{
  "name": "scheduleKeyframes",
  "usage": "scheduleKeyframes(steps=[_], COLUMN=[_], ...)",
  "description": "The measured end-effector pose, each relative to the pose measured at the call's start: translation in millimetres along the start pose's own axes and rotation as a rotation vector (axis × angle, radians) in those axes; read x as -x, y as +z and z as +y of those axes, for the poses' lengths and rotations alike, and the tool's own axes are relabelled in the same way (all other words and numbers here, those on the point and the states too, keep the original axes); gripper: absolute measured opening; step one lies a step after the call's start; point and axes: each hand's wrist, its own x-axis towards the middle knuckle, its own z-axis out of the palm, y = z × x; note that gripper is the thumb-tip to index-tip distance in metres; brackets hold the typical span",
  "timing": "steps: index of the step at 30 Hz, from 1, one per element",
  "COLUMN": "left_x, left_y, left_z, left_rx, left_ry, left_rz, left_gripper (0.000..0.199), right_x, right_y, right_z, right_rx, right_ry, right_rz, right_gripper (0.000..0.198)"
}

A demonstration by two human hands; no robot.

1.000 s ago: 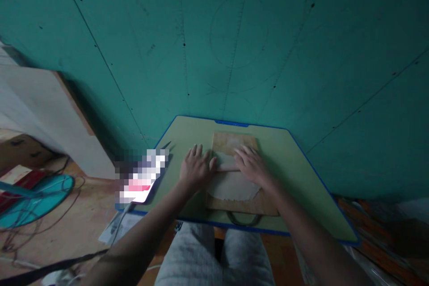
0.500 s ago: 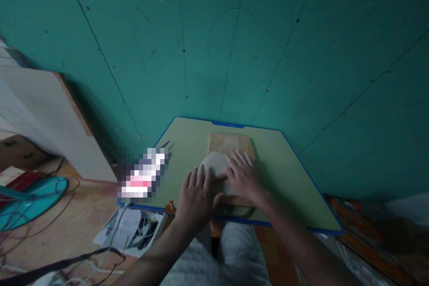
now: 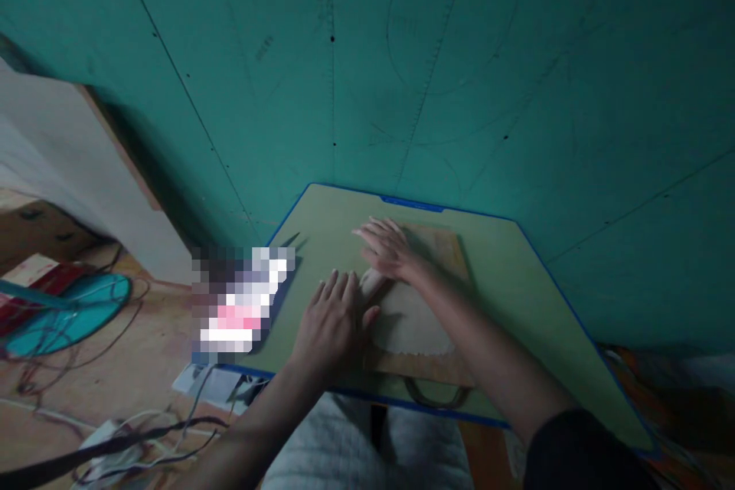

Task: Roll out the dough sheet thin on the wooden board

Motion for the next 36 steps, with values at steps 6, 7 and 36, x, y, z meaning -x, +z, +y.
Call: scheduleKeyframes(steps=[6,7,36], left_x=[-1.0,-0.7,8.6], left_y=[5.1,6.3,-12.5], left_z=[-6.0,-7.5,-15.0], left_rx=[0.135,0.146,0.889], left_ry=[-0.050,-0.067,-0.497], left_rz=[-0.051,-0.043,0.121], left_gripper=[0.024,0.024,0.040], right_x=[5.5,14.5,117.9], right_y=[0.8,0.7,-28.2], right_z=[2.1,5.1,22.0], right_rx=[-0.123,-0.163,-0.280], right_ry=[0.019,0.052,0.664], right_rz=[0.201,0.265,-0.066], right_gripper=[0.052,0.054,0.014])
